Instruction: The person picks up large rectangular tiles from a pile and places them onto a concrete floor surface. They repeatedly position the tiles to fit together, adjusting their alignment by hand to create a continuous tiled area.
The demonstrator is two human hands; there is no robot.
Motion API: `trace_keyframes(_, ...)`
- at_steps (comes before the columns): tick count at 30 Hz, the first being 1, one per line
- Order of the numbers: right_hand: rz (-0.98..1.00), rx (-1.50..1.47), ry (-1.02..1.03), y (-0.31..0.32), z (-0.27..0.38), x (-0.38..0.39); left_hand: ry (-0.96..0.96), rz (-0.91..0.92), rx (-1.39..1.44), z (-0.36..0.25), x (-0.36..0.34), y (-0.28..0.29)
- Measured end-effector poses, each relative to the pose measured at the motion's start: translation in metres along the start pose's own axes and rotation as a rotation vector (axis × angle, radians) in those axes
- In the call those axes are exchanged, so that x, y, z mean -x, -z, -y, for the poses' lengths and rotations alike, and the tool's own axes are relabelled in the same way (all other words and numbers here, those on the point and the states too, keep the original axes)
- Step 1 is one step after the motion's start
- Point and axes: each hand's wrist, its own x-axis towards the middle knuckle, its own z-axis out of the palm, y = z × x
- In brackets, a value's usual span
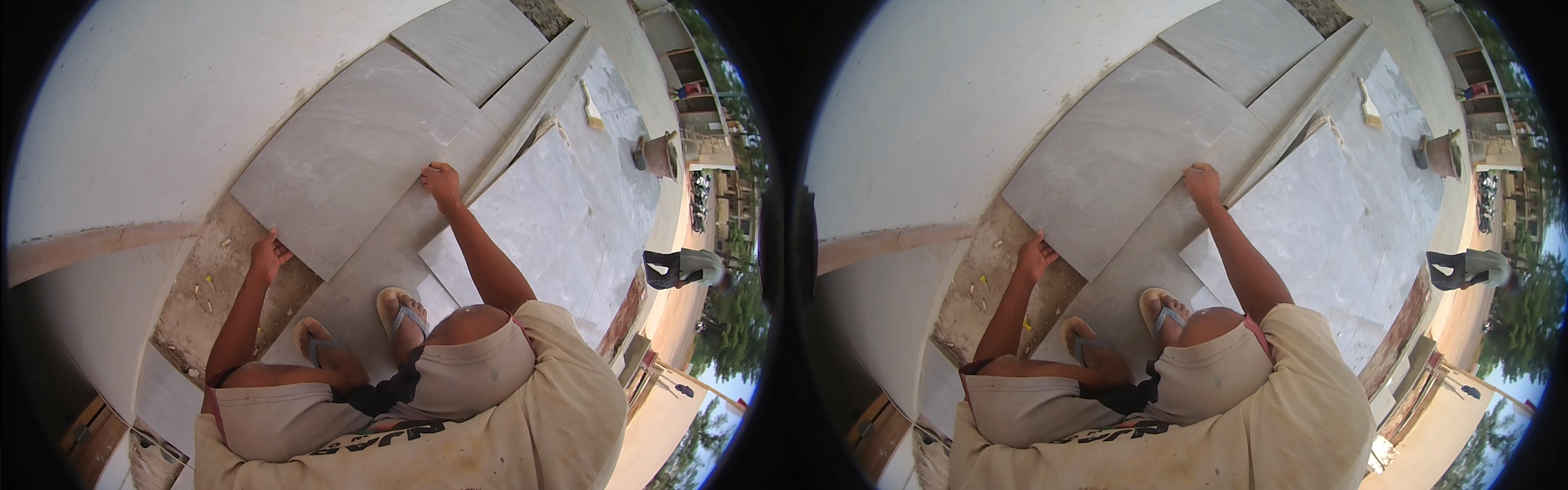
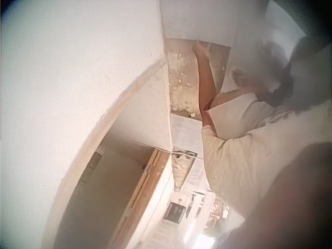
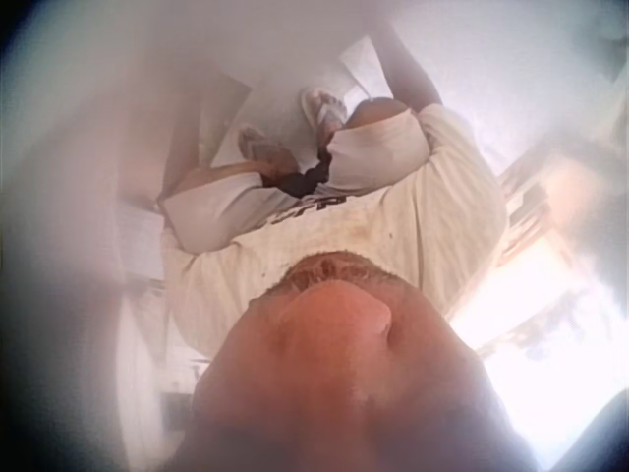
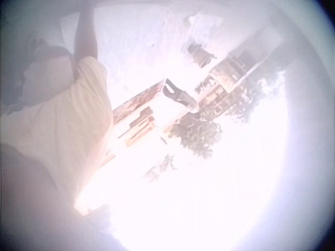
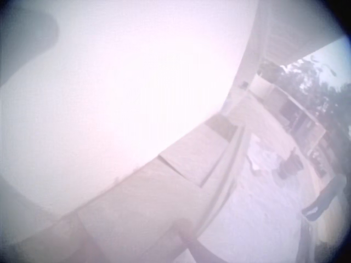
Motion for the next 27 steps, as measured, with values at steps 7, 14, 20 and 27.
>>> trace_keyframes(7,-0.018,0.017,-0.006,0.001,0.000,0.000,0.002,-0.001,0.011,0.002,0.001,-0.001)
trace_keyframes(14,-0.025,0.018,-0.006,0.000,0.003,0.005,0.027,-0.023,0.006,0.001,0.006,0.003)
trace_keyframes(20,-0.034,0.083,-0.001,-0.007,0.003,0.008,0.017,-0.012,0.004,0.002,0.015,0.011)
trace_keyframes(27,-0.075,0.139,0.023,-0.003,-0.012,-0.001,0.003,-0.036,-0.049,-0.004,0.016,-0.001)
